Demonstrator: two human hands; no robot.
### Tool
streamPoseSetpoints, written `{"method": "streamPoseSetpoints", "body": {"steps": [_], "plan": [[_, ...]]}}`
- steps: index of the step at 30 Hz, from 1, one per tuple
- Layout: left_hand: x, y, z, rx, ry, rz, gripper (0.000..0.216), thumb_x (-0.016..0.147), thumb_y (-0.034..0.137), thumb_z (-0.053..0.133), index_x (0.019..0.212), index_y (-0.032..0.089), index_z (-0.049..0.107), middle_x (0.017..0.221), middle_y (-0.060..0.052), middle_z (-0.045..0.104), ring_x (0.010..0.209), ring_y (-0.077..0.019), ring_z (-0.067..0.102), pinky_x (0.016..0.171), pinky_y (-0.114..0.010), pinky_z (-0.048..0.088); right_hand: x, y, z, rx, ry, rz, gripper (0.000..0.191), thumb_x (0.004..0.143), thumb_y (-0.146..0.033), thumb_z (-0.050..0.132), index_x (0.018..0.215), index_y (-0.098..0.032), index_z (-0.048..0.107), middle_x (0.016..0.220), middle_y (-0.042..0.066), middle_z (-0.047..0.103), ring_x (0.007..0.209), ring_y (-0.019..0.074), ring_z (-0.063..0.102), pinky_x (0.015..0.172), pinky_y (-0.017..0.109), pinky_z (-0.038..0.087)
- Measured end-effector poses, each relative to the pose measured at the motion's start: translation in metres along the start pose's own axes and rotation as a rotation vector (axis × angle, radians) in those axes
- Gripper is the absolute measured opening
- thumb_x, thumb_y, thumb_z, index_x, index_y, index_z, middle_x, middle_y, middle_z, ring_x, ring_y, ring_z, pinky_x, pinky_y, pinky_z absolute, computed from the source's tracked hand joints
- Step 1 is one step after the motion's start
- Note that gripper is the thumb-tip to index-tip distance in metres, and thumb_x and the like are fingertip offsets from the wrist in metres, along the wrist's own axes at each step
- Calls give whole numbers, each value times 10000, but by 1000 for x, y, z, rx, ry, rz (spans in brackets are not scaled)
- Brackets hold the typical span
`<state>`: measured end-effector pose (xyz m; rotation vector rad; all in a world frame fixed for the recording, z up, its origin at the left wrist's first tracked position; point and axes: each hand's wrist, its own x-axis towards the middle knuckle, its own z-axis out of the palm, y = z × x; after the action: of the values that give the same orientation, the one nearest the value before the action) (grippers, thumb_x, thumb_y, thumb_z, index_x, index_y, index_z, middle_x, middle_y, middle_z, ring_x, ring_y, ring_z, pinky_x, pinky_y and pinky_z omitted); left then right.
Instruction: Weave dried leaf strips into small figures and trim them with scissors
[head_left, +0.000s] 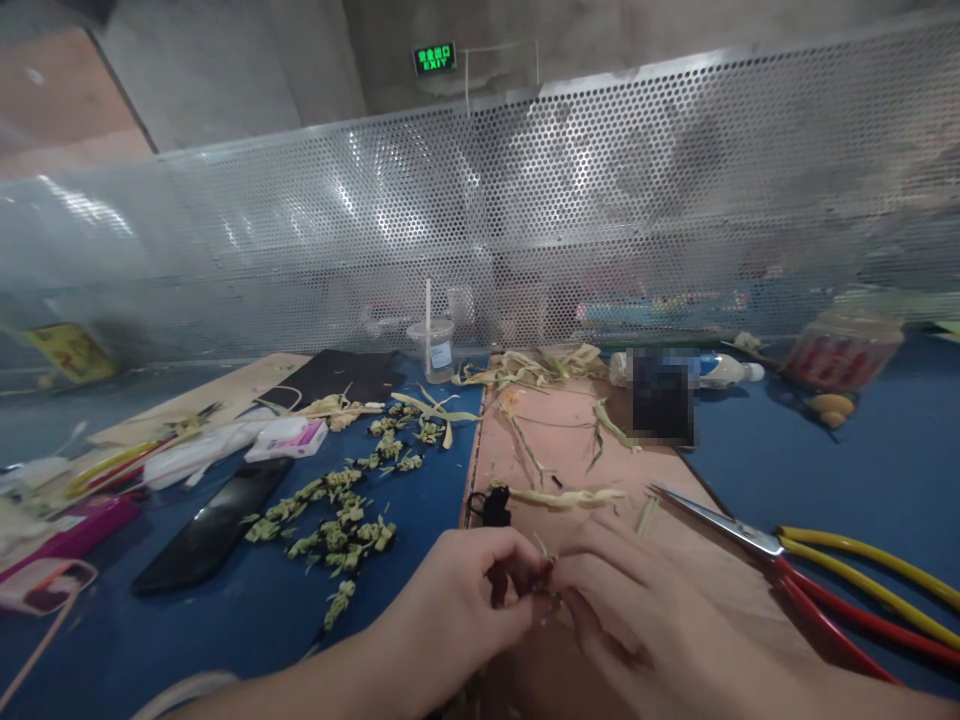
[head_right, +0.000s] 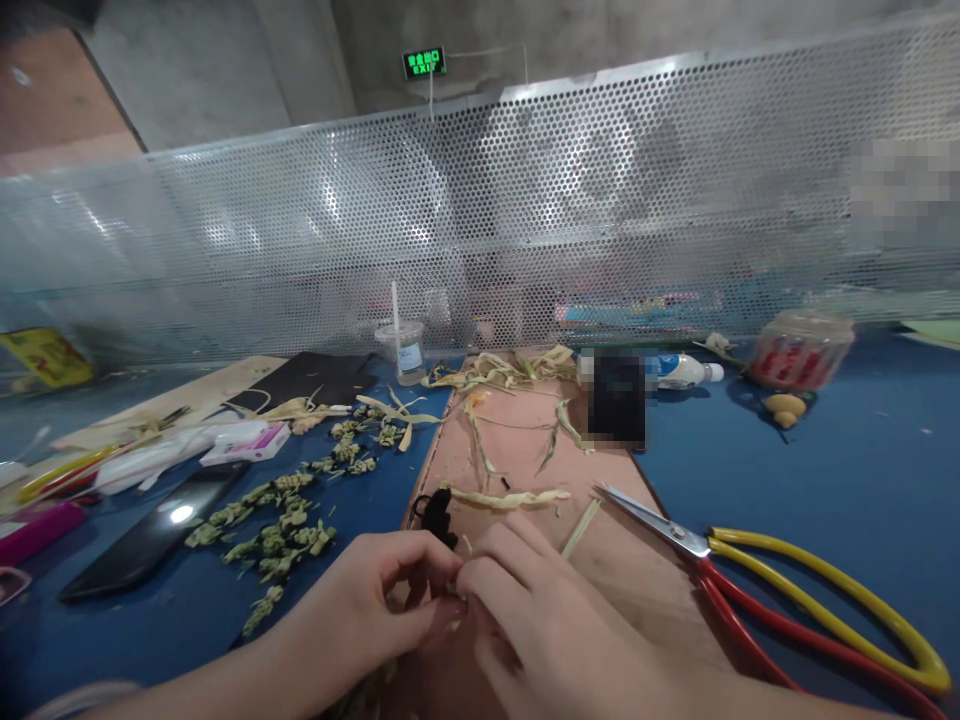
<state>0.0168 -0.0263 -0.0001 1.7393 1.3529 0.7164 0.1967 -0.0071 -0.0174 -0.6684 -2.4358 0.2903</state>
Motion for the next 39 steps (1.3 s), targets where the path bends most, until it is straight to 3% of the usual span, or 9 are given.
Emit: {"method": "streamPoseSetpoints", "body": {"steps": [5, 11, 18, 24, 32, 39], "plan": [[0, 1, 0, -31, -12, -12, 126, 686, 216, 596, 763, 134, 652, 639, 21, 579, 549, -87, 430, 501, -179, 327, -1, 1, -1, -187, 43, -89, 233, 673, 1, 449, 775, -177, 560, 790, 35, 555, 754, 168, 483, 645, 266, 444], [-1, 0, 0, -56, -31, -10, 117, 689, 199, 590, 760, 126, 648, 625, 30, 564, 548, -79, 426, 503, -173, 327, 1, -2, -2, -227, 62, -115, 177, 699, -35, 471, 743, -169, 576, 756, 36, 558, 726, 167, 480, 606, 258, 447], [0, -3, 1, -55, -33, -16, 123, 682, 208, 597, 764, 130, 644, 619, 35, 557, 553, -82, 427, 504, -175, 325, -3, -1, -1, -216, 39, -111, 259, 769, -49, 392, 815, -172, 615, 780, 63, 565, 783, 197, 508, 641, 300, 463], [1, -1, 1, -14, -20, -19, 109, 677, 209, 607, 745, 128, 636, 606, 44, 533, 538, -78, 410, 494, -177, 316, -2, -3, 1, -114, 73, -86, 208, 771, -44, 400, 824, -161, 564, 790, 56, 571, 762, 179, 514, 688, 302, 471], [-1, -2, 0, 43, -2, 9, 93, 676, 198, 612, 739, 138, 645, 614, 46, 547, 531, -77, 418, 487, -175, 319, 0, -1, 4, 47, 49, 13, 251, 655, -6, 385, 785, -204, 468, 737, 23, 536, 716, 175, 502, 580, 292, 448], [-2, 5, -4, 21, -16, -21, 152, 692, 188, 592, 812, 141, 671, 636, 30, 587, 557, -84, 446, 507, -172, 337, 3, -3, -2, 204, 10, 163, 195, 785, -33, 422, 828, -207, 499, 810, 19, 544, 798, 151, 531, 671, 275, 458]]}}
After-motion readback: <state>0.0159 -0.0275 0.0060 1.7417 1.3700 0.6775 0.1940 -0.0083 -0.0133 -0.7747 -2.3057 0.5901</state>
